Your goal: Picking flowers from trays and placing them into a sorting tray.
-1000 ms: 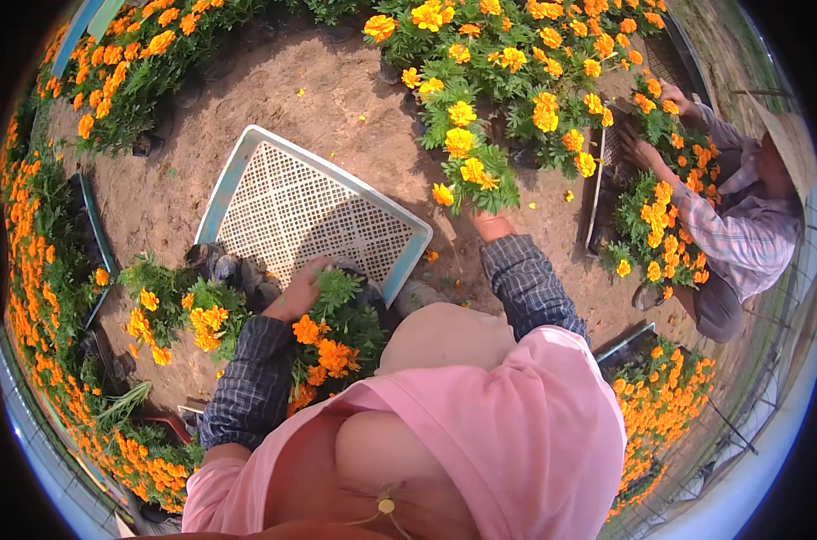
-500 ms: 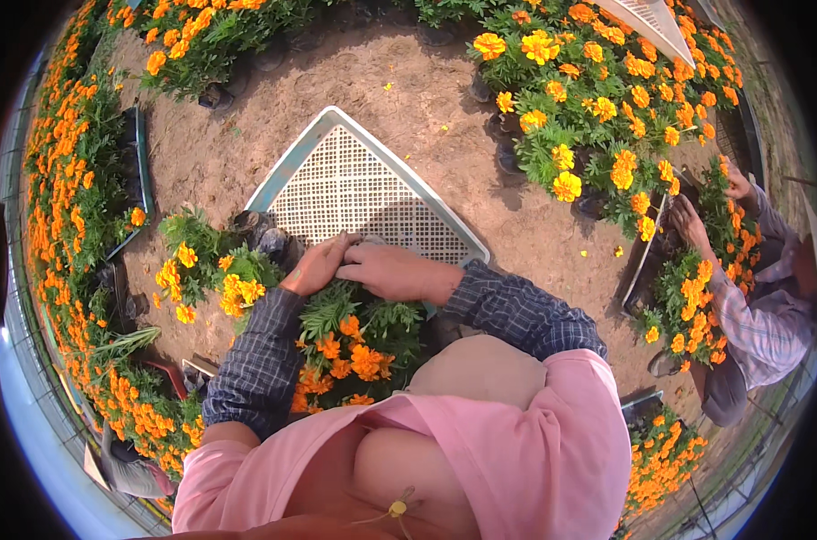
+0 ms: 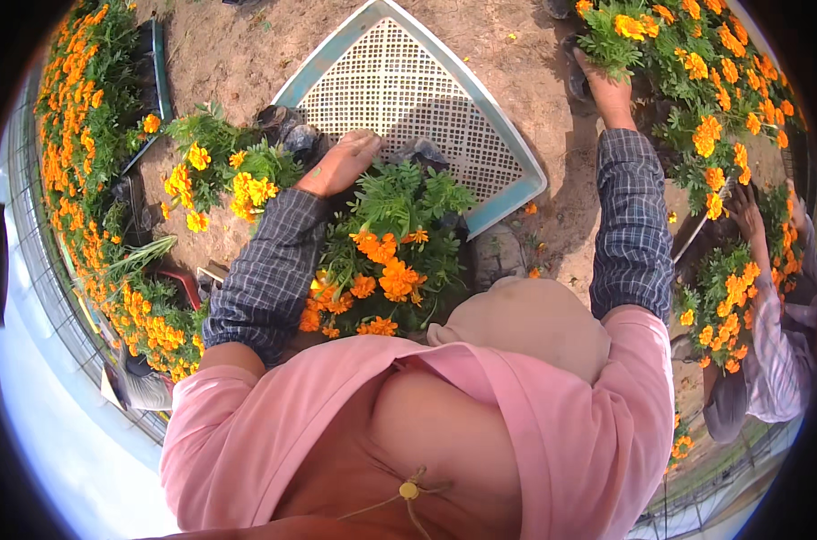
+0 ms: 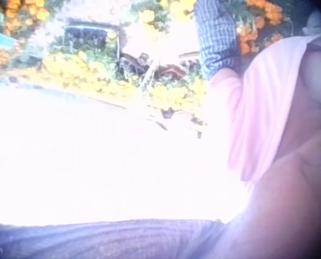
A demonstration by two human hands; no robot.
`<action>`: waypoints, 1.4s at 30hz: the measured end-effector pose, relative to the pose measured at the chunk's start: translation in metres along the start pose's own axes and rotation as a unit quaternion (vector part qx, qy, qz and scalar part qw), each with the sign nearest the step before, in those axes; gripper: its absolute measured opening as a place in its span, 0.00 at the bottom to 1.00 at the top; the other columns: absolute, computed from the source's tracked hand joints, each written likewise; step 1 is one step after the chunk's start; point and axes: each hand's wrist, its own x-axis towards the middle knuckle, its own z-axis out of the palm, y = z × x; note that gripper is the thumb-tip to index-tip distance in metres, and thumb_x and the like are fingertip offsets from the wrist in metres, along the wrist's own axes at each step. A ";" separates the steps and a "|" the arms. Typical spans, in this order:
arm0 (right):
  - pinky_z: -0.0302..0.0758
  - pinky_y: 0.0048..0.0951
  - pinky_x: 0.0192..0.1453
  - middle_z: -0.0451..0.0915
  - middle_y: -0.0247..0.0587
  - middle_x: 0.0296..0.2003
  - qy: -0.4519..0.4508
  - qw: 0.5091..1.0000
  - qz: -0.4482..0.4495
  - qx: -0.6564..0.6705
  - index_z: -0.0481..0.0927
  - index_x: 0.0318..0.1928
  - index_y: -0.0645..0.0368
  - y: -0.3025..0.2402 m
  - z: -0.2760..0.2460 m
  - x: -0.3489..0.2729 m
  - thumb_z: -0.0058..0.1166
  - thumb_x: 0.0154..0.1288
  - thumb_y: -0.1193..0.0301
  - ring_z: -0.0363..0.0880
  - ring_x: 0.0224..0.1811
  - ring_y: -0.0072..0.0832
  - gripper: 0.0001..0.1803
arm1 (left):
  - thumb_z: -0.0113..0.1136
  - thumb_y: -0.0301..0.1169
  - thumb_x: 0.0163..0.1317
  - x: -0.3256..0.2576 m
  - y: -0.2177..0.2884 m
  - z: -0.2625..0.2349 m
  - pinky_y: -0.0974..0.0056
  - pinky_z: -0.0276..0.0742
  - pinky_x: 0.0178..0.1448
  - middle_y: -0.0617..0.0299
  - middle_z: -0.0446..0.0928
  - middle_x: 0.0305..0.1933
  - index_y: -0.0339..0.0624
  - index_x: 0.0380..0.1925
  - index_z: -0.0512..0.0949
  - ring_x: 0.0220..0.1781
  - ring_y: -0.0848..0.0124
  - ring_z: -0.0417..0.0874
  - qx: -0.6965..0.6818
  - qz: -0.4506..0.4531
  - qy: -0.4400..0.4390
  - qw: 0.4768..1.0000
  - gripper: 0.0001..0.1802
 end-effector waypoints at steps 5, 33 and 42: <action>0.74 0.39 0.47 0.79 0.46 0.44 0.025 0.991 -0.017 -0.127 0.78 0.43 0.55 -0.014 0.014 0.013 0.45 0.64 0.59 0.77 0.44 0.43 0.17 | 0.42 0.39 0.68 0.000 0.036 0.007 0.53 0.66 0.56 0.41 0.73 0.48 0.30 0.48 0.71 0.52 0.51 0.73 -0.163 -0.121 -0.012 0.979 0.21; 0.73 0.37 0.41 0.72 0.43 0.40 -0.234 0.808 -0.459 0.287 0.74 0.47 0.56 -0.282 0.011 -0.087 0.56 0.54 0.71 0.74 0.41 0.38 0.18 | 0.32 0.53 0.69 0.007 0.006 -0.044 0.58 0.63 0.66 0.49 0.64 0.63 0.36 0.62 0.61 0.66 0.59 0.63 -0.411 -0.142 -0.017 0.900 0.34; 0.66 0.20 0.25 0.72 0.30 0.27 0.276 0.759 0.455 0.376 0.71 0.34 0.64 0.018 -0.017 -0.158 0.62 0.55 0.71 0.66 0.24 0.15 0.13 | 0.49 0.40 0.66 0.030 0.014 -0.013 0.56 0.65 0.65 0.55 0.68 0.60 0.49 0.56 0.70 0.63 0.55 0.66 -0.086 -0.099 0.044 0.990 0.19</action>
